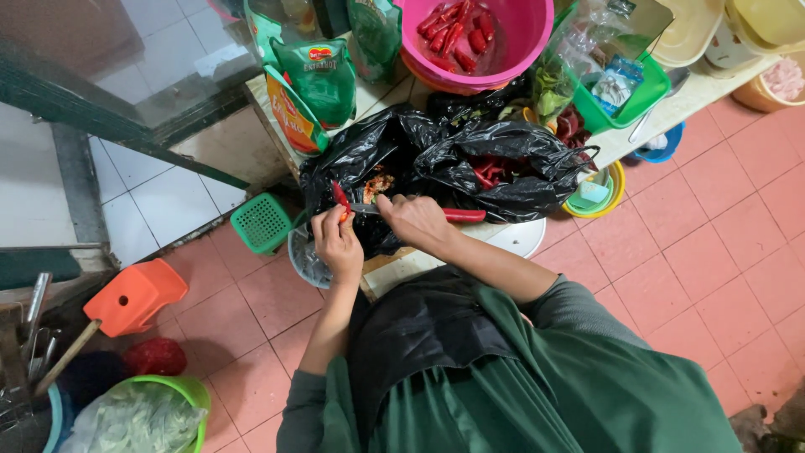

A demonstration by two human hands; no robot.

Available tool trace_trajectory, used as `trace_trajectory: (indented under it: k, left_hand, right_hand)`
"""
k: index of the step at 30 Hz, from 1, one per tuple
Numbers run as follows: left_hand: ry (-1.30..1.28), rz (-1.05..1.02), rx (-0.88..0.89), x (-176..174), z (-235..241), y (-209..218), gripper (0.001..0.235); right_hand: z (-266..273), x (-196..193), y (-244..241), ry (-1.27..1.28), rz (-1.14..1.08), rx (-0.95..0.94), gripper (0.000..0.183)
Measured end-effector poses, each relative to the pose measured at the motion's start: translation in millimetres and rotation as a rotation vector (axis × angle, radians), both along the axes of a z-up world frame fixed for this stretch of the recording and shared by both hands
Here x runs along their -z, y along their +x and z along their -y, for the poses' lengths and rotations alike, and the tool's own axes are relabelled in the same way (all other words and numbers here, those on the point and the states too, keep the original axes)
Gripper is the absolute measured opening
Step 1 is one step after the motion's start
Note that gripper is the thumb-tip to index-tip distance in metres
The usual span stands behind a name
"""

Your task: Cutting the stems off red chili peppers using a knife.

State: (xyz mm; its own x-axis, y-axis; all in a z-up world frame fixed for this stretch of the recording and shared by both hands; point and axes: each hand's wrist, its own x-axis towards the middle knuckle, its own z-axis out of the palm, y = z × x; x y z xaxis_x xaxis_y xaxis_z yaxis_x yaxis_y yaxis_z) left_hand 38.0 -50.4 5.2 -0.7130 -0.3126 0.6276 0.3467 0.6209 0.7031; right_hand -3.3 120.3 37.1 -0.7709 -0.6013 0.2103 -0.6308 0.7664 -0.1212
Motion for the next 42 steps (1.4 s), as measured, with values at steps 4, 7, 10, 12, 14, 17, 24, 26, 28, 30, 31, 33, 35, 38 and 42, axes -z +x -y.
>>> trace_trajectory:
  k: [4, 7, 10, 12, 14, 17, 24, 26, 28, 30, 31, 33, 35, 38, 42]
  left_hand:
    - [0.050, 0.052, 0.097, -0.4, -11.1, 5.5, 0.018]
    - [0.257, 0.091, 0.237, -9.9, -26.6, 7.4, 0.018]
    - [0.719, 0.216, 0.366, 8.8, -32.6, 1.1, 0.022]
    - [1.018, 0.312, 0.444, 29.6, -32.0, -3.6, 0.026]
    - [0.894, 0.452, 0.323, 47.6, -28.9, -6.5, 0.020]
    - [0.743, 0.492, 0.244, 56.8, -20.9, -11.7, 0.018]
    - [1.003, 0.425, 0.348, 60.9, -22.7, -14.0, 0.021]
    - [1.151, 0.477, 0.314, 67.6, -21.3, -15.4, 0.019]
    - [1.146, 0.511, 0.310, 66.7, -19.8, -14.4, 0.027]
    - [1.140, 0.545, 0.302, 62.8, -17.8, -13.6, 0.035]
    - [1.123, 0.531, 0.309, 58.8, -18.0, -13.4, 0.048]
    - [1.107, 0.518, 0.315, 51.9, -17.9, -13.0, 0.062]
    - [1.076, 0.570, 0.258, 45.8, -17.4, -12.8, 0.067]
    - [1.067, 0.637, 0.261, 36.0, -16.9, -17.7, 0.054]
    - [1.060, 0.637, 0.332, 35.6, -13.3, -16.3, 0.053]
  right_hand:
    - [-5.9, 15.8, -18.3, 0.049, -0.049, 0.077, 0.007]
    - [-11.1, 13.9, -32.4, 0.026, 0.182, 0.217, 0.013]
    - [-12.6, 25.3, -28.7, -0.347, 0.539, 0.288, 0.021]
    - [-10.0, 28.6, -18.3, -0.689, 0.691, 0.260, 0.023]
    - [-3.2, 21.0, -5.7, -0.899, 0.582, 0.124, 0.031]
    - [-0.4, 15.3, -0.1, -0.757, 0.287, 0.061, 0.030]
    - [8.3, 15.7, 4.4, -0.589, 0.267, 0.162, 0.031]
    - [8.6, 21.6, 0.8, -0.607, 0.233, 0.156, 0.037]
    - [3.7, 49.4, -3.8, -0.662, 0.282, 0.138, 0.038]
    - [2.8, 60.1, -4.6, -0.718, 0.331, 0.119, 0.040]
    - [2.9, 55.8, -3.0, -0.691, 0.344, 0.108, 0.036]
    - [6.1, 32.7, 2.5, -0.663, 0.358, 0.097, 0.032]
    - [12.1, -5.6, 10.0, -0.659, 0.305, 0.103, 0.040]
    - [8.2, 32.1, 7.5, -0.706, 0.324, 0.069, 0.034]
    - [2.5, 63.9, -4.8, -0.740, 0.314, 0.094, 0.024]
